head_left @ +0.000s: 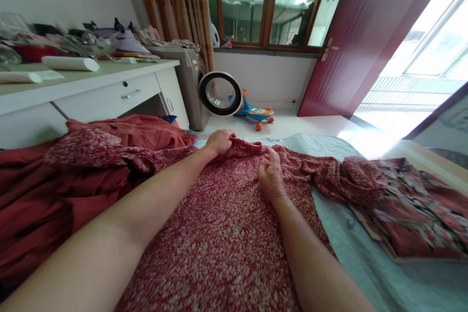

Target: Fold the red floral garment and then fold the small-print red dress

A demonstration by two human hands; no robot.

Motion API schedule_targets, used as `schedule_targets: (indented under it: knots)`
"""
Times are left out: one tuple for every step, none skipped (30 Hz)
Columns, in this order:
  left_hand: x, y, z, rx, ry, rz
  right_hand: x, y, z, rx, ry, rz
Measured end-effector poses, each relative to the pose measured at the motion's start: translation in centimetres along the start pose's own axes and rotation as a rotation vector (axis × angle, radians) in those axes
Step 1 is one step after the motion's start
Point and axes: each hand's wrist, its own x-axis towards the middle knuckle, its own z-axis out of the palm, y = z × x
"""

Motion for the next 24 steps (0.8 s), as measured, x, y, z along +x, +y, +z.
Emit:
schedule_targets:
  knots:
    - [1.0, -0.5, 0.1, 0.012, 0.009, -0.035, 0.0, -0.2, -0.1, -0.047, -0.015, 0.014]
    - [1.7, -0.9, 0.3, 0.022, 0.020, -0.073, 0.0, -0.4, -0.3, -0.083, -0.034, 0.039]
    - [2.3, -1.3, 0.5, 0.030, 0.030, -0.106, 0.0, -0.6, -0.4, -0.112, -0.054, 0.068]
    - [2.7, -1.5, 0.8, 0.040, 0.051, -0.144, -0.1, -0.8, -0.6, -0.141, -0.080, 0.093]
    - [3.0, -1.6, 1.2, 0.057, 0.085, -0.182, -0.1, -1.1, -0.6, -0.164, -0.103, 0.113]
    - [3.1, -1.5, 1.6, 0.075, 0.128, -0.213, -0.1, -1.3, -0.7, -0.182, -0.120, 0.129]
    - [3.2, -1.3, 2.0, 0.091, 0.171, -0.224, -0.1, -1.4, -0.7, -0.196, -0.128, 0.140]
    - [3.3, -0.9, 2.5, 0.098, 0.206, -0.210, -0.2, -1.5, -0.7, -0.208, -0.133, 0.147]
    - [3.4, -0.4, 2.9, 0.096, 0.225, -0.172, -0.2, -1.6, -0.7, -0.218, -0.135, 0.152]
    - [3.6, 0.1, 3.2, 0.081, 0.214, -0.116, -0.2, -1.6, -0.7, -0.223, -0.137, 0.155]
    - [3.9, 0.7, 3.5, 0.056, 0.177, -0.060, -0.2, -1.6, -0.7, -0.225, -0.137, 0.158]
    - [4.2, 1.3, 3.8, 0.031, 0.127, -0.019, -0.2, -1.6, -0.6, -0.226, -0.137, 0.160]
    - [4.6, 1.9, 3.9, 0.011, 0.076, 0.000, -0.2, -1.5, -0.6, -0.225, -0.137, 0.162]
    - [5.0, 2.5, 4.0, -0.005, 0.028, 0.004, -0.2, -1.5, -0.6, -0.222, -0.133, 0.163]
    - [5.4, 3.0, 4.1, -0.018, -0.012, 0.003, -0.2, -1.5, -0.6, -0.216, -0.127, 0.165]
    - [5.7, 3.3, 4.1, -0.027, -0.039, 0.002, -0.2, -1.5, -0.7, -0.210, -0.119, 0.167]
    - [5.9, 3.6, 4.0, -0.031, -0.053, 0.002, -0.2, -1.5, -0.7, -0.203, -0.109, 0.170]
    - [6.0, 3.8, 3.9, -0.033, -0.061, -0.001, -0.2, -1.5, -0.7, -0.197, -0.100, 0.171]
    - [6.1, 3.9, 3.7, -0.032, -0.057, -0.008, -0.2, -1.5, -0.7, -0.194, -0.093, 0.171]
    - [6.2, 3.8, 3.5, -0.022, -0.033, -0.021, -0.2, -1.6, -0.7, -0.195, -0.089, 0.172]
    - [6.2, 3.8, 3.3, -0.006, 0.010, -0.039, -0.2, -1.6, -0.7, -0.198, -0.090, 0.172]
    - [6.2, 3.6, 3.2, 0.006, 0.058, -0.057, -0.2, -1.7, -0.7, -0.205, -0.095, 0.173]
    - [6.3, 3.5, 3.1, 0.008, 0.099, -0.074, -0.3, -1.8, -0.7, -0.215, -0.102, 0.175]
    - [6.5, 3.4, 3.1, -0.004, 0.123, -0.086, -0.3, -1.9, -0.7, -0.229, -0.109, 0.178]
